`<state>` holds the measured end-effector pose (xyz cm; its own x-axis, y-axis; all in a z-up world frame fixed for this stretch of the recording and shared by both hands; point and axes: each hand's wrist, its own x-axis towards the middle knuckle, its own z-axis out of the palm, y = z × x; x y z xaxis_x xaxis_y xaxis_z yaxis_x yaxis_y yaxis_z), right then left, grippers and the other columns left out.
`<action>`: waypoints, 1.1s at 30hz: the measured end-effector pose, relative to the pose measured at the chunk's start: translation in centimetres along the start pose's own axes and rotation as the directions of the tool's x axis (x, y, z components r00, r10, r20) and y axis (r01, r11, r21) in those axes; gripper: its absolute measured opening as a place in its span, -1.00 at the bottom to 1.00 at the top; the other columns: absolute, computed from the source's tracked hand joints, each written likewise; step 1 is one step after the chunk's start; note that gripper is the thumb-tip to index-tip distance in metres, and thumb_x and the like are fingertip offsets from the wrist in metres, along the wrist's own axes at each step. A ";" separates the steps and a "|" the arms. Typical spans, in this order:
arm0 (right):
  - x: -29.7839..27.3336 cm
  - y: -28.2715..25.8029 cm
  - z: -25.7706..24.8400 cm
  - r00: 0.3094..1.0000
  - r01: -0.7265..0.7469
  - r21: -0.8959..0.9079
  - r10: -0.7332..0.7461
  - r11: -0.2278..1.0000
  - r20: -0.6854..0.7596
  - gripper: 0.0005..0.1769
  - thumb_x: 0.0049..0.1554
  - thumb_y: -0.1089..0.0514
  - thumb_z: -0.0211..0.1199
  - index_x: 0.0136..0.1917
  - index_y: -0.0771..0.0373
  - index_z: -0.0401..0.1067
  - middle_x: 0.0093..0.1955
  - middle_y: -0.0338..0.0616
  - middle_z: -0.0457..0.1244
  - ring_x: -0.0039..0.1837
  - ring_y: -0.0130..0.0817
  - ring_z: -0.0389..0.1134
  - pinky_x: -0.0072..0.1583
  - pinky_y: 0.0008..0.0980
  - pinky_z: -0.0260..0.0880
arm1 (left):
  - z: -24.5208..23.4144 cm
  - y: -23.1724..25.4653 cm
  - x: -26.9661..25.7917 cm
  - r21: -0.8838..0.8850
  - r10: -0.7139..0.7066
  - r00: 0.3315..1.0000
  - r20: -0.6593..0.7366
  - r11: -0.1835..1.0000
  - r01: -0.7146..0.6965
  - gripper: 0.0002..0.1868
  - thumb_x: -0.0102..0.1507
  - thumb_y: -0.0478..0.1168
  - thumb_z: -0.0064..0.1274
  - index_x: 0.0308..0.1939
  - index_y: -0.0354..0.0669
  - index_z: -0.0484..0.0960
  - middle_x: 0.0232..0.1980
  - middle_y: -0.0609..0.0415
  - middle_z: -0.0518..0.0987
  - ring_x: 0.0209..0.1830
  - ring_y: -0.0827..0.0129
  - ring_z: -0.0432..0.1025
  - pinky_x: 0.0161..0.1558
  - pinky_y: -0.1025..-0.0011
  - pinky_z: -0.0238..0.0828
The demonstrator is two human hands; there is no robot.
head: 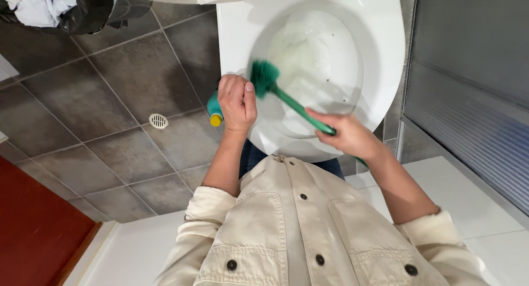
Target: Pouring cleaning solution into a toilet bowl and scrubbing it thoroughly with a toilet brush.
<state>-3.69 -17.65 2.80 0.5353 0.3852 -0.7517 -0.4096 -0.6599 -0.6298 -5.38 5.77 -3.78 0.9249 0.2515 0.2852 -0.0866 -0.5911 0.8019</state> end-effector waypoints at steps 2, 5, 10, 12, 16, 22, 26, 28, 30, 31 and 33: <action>-1.0 2.3 0.1 0.989 0.007 -0.109 0.009 0.994 0.149 -0.44 -0.07 0.33 0.14 0.21 0.00 0.30 -0.19 0.10 0.32 -0.38 -0.02 0.35 -0.50 -0.25 0.16 | -0.3 0.1 0.4 0.016 -0.011 1.000 0.024 1.000 0.011 -0.68 0.25 -0.18 -0.34 -0.62 -0.09 0.23 -0.62 0.14 0.12 -0.58 0.22 0.17 -0.42 0.38 0.18; -1.7 1.4 0.1 0.988 -0.053 -0.071 0.063 0.996 0.139 -0.52 -0.04 0.32 0.12 0.16 0.00 0.34 -0.14 -0.02 0.34 -0.53 -0.30 0.29 -0.52 -0.49 0.23 | -0.2 -0.2 0.4 0.013 -0.012 1.000 0.026 1.000 0.011 -0.68 0.24 -0.19 -0.34 -0.63 -0.08 0.24 -0.63 0.16 0.13 -0.59 0.25 0.17 -0.41 0.40 0.20; -1.0 -1.4 1.0 0.997 0.078 -0.077 -0.078 0.994 0.007 -0.47 -0.02 0.24 0.16 0.25 0.03 0.26 0.11 -0.14 0.25 0.07 -0.15 0.29 -0.01 -0.24 0.33 | 0.0 -0.4 0.1 0.029 0.011 0.999 0.030 1.000 -0.012 -0.68 0.24 -0.19 -0.31 -0.63 -0.09 0.24 -0.62 0.13 0.14 -0.58 0.21 0.18 -0.41 0.37 0.20; -2.3 -1.3 0.6 0.998 0.060 -0.053 -0.060 0.997 0.008 -0.46 -0.03 0.25 0.16 0.25 0.03 0.26 0.11 -0.14 0.25 0.08 -0.14 0.28 0.01 -0.23 0.31 | 0.1 -0.6 0.2 0.031 0.016 0.999 0.028 0.999 -0.017 -0.68 0.24 -0.19 -0.31 -0.64 -0.08 0.24 -0.63 0.15 0.13 -0.59 0.23 0.17 -0.42 0.39 0.20; -5.3 -1.7 -1.8 0.937 -0.102 -0.331 0.203 0.938 0.285 -0.46 -0.05 0.24 0.08 0.23 -0.02 0.25 0.03 0.02 0.29 0.02 0.01 0.31 -0.02 -0.14 0.37 | -0.1 -0.6 0.3 0.009 0.022 0.999 0.045 1.000 -0.023 -0.67 0.24 -0.19 -0.33 -0.64 -0.09 0.23 -0.63 0.14 0.08 -0.60 0.21 0.15 -0.43 0.39 0.19; -4.1 -4.5 -3.4 0.938 -0.058 -0.759 0.295 0.649 0.180 -0.54 0.07 0.16 -0.03 0.25 -0.09 0.22 -0.14 -0.05 0.32 -0.21 -0.19 0.40 -0.15 -0.33 0.42 | -0.3 -0.5 0.1 0.008 0.024 0.999 0.038 1.000 -0.024 -0.68 0.25 -0.20 -0.32 -0.63 -0.09 0.23 -0.63 0.14 0.08 -0.60 0.21 0.15 -0.43 0.39 0.20; -4.7 -5.0 -2.7 0.927 -0.173 -0.707 0.356 0.686 0.119 -0.55 0.07 0.14 -0.01 0.25 -0.06 0.23 -0.05 0.00 0.31 -0.09 -0.09 0.39 -0.11 -0.25 0.42 | -0.5 -0.7 0.2 0.004 0.020 1.000 0.021 1.000 -0.020 -0.68 0.24 -0.21 -0.32 -0.64 -0.10 0.23 -0.65 0.14 0.08 -0.61 0.22 0.17 -0.44 0.39 0.21; -5.1 -4.6 -2.9 0.902 -0.239 -0.677 0.417 0.696 0.110 -0.53 0.07 0.11 -0.01 0.27 -0.10 0.21 -0.02 -0.01 0.30 -0.06 -0.08 0.38 -0.09 -0.25 0.42 | -0.5 -0.8 0.3 0.008 0.026 1.000 0.017 1.000 -0.026 -0.67 0.24 -0.21 -0.32 -0.65 -0.10 0.23 -0.65 0.15 0.08 -0.61 0.22 0.16 -0.44 0.39 0.21; -5.2 -3.8 -2.5 0.871 -0.315 -0.641 0.482 0.700 0.098 -0.52 0.07 0.09 -0.02 0.28 -0.14 0.19 0.02 -0.02 0.29 -0.03 -0.07 0.37 -0.07 -0.24 0.42 | -0.6 -0.6 0.2 0.004 0.033 0.999 0.019 0.999 -0.033 -0.67 0.24 -0.20 -0.32 -0.65 -0.09 0.23 -0.65 0.15 0.08 -0.61 0.23 0.16 -0.44 0.39 0.21; -5.1 -3.3 -1.9 0.909 -0.261 -0.687 0.413 0.678 0.062 -0.52 0.09 0.09 -0.04 0.29 -0.12 0.17 -0.02 -0.02 0.29 -0.08 -0.11 0.38 -0.11 -0.27 0.43 | -0.7 -0.5 0.3 0.004 0.031 0.999 0.022 0.999 -0.031 -0.68 0.24 -0.21 -0.31 -0.64 -0.10 0.23 -0.65 0.15 0.08 -0.61 0.22 0.16 -0.44 0.39 0.21; -4.9 -2.2 -1.3 0.942 -0.210 -0.733 0.335 0.647 0.026 -0.53 0.10 0.09 -0.05 0.30 -0.09 0.16 -0.07 -0.01 0.30 -0.12 -0.15 0.39 -0.15 -0.29 0.44 | -0.3 -0.5 0.4 0.003 0.033 0.999 0.020 0.999 -0.033 -0.68 0.24 -0.21 -0.31 -0.64 -0.11 0.24 -0.65 0.14 0.08 -0.62 0.22 0.16 -0.44 0.38 0.22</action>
<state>-4.45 -18.90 8.11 0.3477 0.1582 -0.9242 0.1643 -0.9807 -0.1060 -5.09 6.41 -3.88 0.9288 0.2165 0.3008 -0.1159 -0.6013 0.7906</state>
